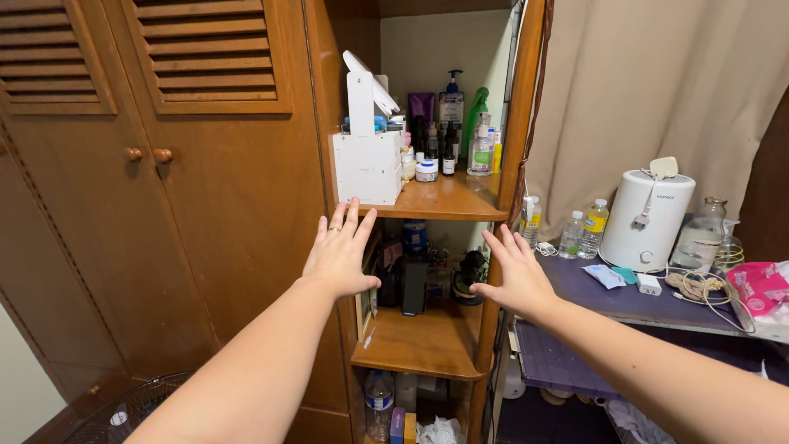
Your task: The person organizes a cluttered corner by coiling a charger cable and placing it on a shelf, then moving small packets, a hair tie, and a spray bottle onto a nearby table. They also reposition water bottles and a power strip, and place a thermometer on the top shelf.
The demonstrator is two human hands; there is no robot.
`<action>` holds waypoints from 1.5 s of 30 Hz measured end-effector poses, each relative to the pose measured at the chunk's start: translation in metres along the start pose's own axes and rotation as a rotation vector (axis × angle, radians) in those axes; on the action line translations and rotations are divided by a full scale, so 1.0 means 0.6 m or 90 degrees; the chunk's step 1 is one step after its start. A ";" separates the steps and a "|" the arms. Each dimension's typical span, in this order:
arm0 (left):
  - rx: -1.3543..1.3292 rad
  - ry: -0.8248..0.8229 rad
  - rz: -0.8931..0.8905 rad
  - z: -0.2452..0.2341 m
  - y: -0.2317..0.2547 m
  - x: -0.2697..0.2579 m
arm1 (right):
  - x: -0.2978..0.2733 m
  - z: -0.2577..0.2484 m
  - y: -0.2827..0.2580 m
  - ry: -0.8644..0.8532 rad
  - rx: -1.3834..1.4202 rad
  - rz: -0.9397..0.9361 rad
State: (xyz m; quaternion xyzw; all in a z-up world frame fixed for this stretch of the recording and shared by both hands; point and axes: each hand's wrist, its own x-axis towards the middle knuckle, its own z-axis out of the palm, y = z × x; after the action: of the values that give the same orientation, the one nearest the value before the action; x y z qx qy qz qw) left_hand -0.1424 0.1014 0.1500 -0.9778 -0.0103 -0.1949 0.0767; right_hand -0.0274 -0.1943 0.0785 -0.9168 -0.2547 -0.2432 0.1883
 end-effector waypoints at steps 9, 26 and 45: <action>0.012 0.010 0.012 -0.007 -0.023 0.020 | 0.017 -0.001 -0.003 0.032 0.011 -0.015; -0.037 0.034 0.012 0.003 -0.023 0.056 | 0.042 -0.039 -0.043 0.050 -0.181 -0.105; -0.047 0.022 0.016 0.010 -0.039 0.082 | 0.073 -0.027 -0.053 -0.019 -0.227 -0.038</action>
State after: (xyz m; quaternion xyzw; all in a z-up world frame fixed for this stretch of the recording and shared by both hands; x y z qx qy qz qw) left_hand -0.0957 0.1252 0.1670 -0.9764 0.0106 -0.2114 0.0431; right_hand -0.0178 -0.1602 0.1223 -0.9312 -0.2374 -0.2763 0.0118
